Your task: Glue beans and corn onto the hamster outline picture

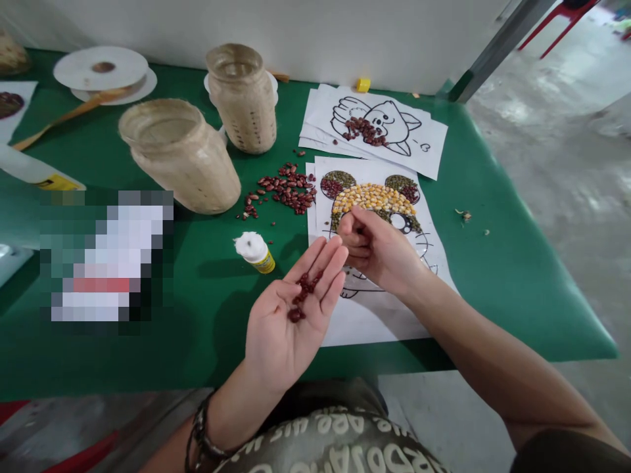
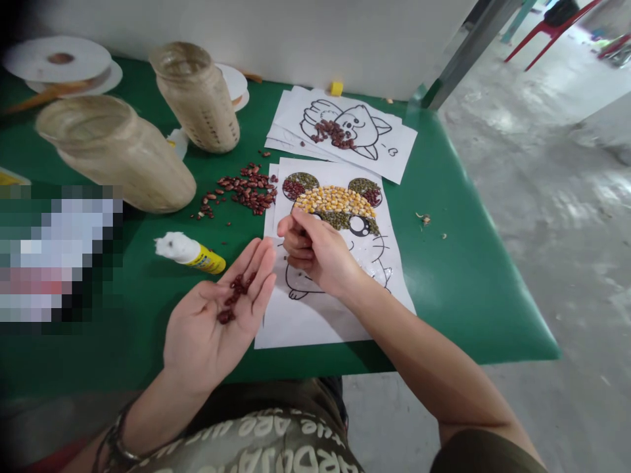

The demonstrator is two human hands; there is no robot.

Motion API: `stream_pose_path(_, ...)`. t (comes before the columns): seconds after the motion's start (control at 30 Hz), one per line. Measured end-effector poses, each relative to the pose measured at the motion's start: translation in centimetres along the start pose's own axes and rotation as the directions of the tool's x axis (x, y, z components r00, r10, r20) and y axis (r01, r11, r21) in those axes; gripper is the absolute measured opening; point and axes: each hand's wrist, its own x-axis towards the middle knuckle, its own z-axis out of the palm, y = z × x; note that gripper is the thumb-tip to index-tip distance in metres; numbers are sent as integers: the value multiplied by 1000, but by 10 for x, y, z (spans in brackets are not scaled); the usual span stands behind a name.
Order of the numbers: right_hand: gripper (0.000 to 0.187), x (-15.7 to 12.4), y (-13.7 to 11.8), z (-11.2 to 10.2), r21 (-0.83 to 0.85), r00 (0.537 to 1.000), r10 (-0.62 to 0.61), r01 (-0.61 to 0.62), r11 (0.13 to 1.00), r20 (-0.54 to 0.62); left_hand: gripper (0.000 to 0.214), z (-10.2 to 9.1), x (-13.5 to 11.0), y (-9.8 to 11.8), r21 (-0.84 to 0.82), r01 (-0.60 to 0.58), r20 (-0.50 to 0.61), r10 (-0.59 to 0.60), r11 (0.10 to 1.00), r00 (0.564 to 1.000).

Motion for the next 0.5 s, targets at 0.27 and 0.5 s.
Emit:
stream_pose_path(0.27,37,0,-3,5,35,1000,18,-17,999,-26,42,1,-18,5,-197,256,61,-249,946,967)
stream_pose_path(0.5,34,-3,-7,10,1,998,-7,7,1000,-57,49,9,-54,39,-28,264,223,-251,964,942)
